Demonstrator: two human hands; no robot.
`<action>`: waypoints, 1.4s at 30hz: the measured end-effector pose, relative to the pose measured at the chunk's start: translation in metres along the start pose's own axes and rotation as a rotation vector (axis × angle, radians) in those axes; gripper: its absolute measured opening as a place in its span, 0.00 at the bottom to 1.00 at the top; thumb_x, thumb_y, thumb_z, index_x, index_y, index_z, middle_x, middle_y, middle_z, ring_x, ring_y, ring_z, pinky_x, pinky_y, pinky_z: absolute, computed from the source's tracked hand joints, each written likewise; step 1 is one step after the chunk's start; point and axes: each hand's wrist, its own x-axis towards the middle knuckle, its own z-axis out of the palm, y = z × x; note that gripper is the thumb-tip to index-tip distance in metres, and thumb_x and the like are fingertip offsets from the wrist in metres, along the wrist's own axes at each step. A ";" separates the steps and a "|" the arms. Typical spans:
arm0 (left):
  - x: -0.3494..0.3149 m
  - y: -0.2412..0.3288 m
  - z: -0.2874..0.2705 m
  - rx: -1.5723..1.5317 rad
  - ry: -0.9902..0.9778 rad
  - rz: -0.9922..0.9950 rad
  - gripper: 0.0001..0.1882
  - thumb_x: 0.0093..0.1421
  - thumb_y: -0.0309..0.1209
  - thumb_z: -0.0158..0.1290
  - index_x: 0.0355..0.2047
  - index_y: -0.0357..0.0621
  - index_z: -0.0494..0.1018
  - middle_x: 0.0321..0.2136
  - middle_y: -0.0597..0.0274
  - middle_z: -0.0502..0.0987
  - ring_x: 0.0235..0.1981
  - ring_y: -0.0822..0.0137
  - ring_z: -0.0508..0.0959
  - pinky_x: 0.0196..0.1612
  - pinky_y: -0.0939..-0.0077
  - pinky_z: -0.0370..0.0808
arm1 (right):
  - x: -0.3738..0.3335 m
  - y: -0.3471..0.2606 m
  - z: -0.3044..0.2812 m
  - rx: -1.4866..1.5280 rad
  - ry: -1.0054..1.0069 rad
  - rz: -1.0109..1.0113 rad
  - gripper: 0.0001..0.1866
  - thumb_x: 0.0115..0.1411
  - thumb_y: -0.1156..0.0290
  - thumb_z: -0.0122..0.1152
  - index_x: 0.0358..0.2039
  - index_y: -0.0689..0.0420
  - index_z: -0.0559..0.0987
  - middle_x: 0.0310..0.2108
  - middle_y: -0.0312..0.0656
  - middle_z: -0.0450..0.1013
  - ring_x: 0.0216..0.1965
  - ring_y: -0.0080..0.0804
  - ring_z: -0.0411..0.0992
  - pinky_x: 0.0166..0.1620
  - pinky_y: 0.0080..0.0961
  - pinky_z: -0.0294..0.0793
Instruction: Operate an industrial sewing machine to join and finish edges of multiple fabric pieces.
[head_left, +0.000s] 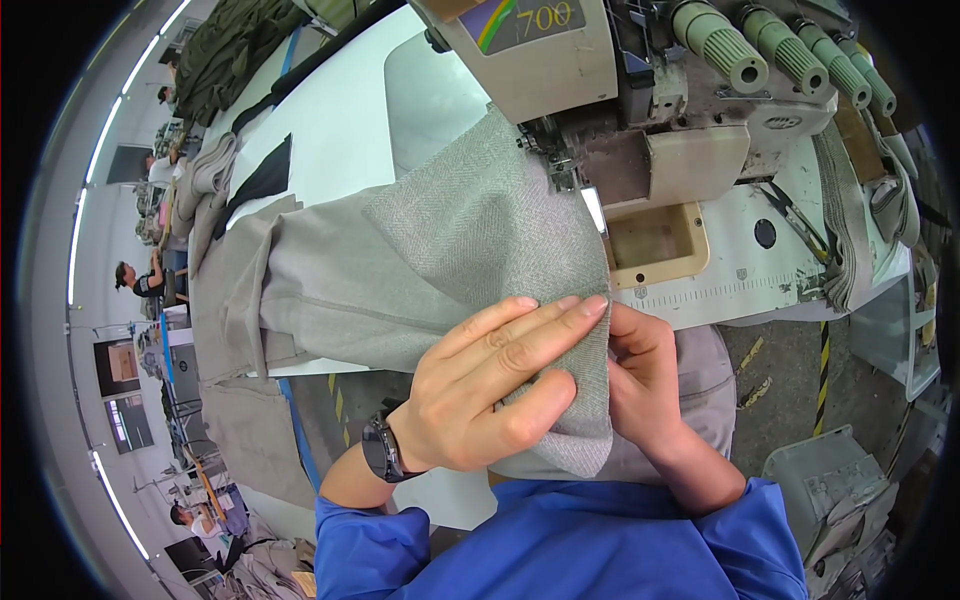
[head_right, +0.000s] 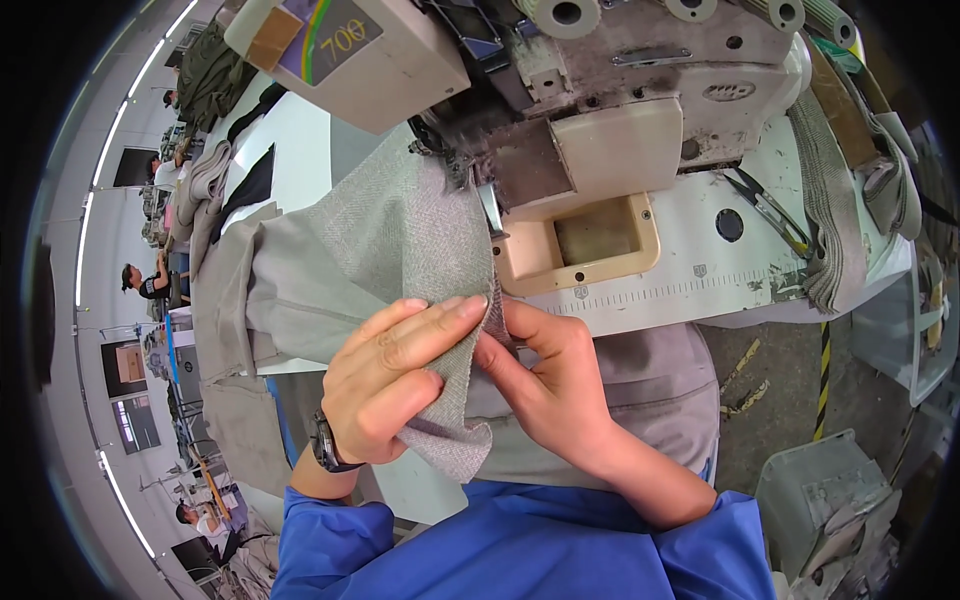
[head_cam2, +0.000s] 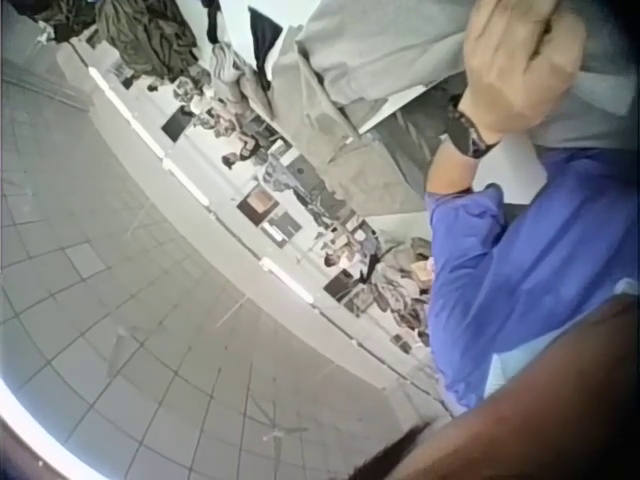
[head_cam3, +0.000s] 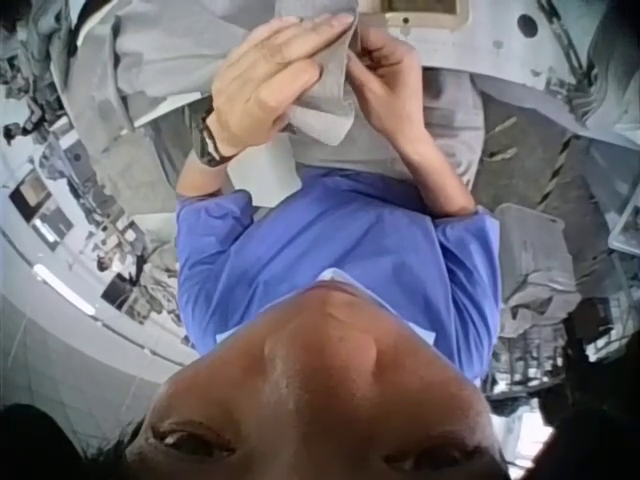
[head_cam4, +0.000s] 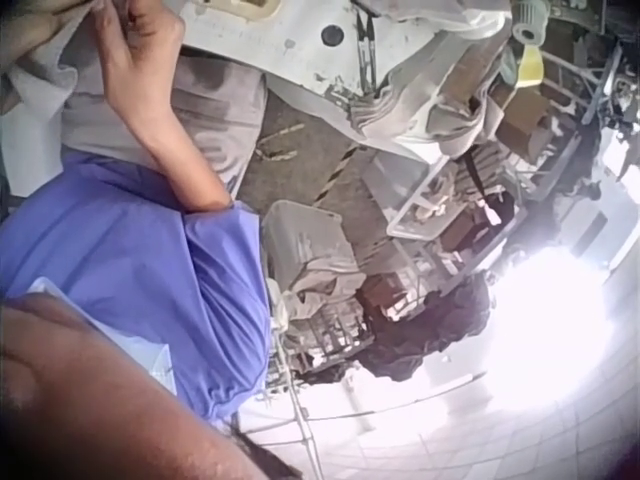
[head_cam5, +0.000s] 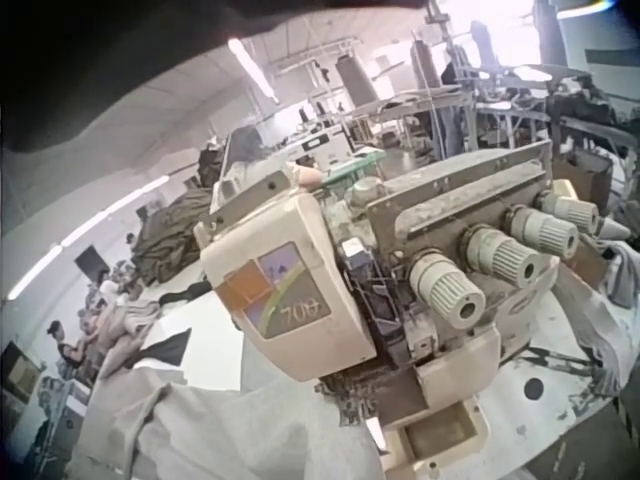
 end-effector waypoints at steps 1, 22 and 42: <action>0.001 -0.001 0.000 -0.001 -0.008 -0.007 0.09 0.42 0.27 0.52 0.14 0.39 0.62 0.47 0.44 0.75 0.46 0.54 0.78 0.49 0.66 0.69 | 0.002 0.001 0.000 0.017 0.005 0.008 0.08 0.59 0.80 0.55 0.40 0.66 0.76 0.28 0.38 0.76 0.31 0.15 0.68 0.34 0.17 0.71; 0.015 -0.024 0.004 0.144 0.039 0.099 0.07 0.54 0.24 0.48 0.29 0.44 0.61 0.44 0.45 0.76 0.42 0.54 0.80 0.52 0.67 0.63 | 0.015 0.000 -0.004 0.046 -0.048 -0.005 0.11 0.58 0.77 0.57 0.41 0.66 0.74 0.33 0.36 0.74 0.34 0.15 0.69 0.37 0.16 0.70; 0.024 -0.039 0.001 0.455 -0.024 0.075 0.22 0.46 0.27 0.53 0.45 0.41 0.75 0.47 0.55 0.76 0.46 0.59 0.77 0.46 0.68 0.71 | 0.028 -0.006 -0.003 -0.029 -0.039 -0.044 0.10 0.60 0.81 0.51 0.42 0.69 0.74 0.34 0.37 0.75 0.36 0.15 0.71 0.38 0.14 0.71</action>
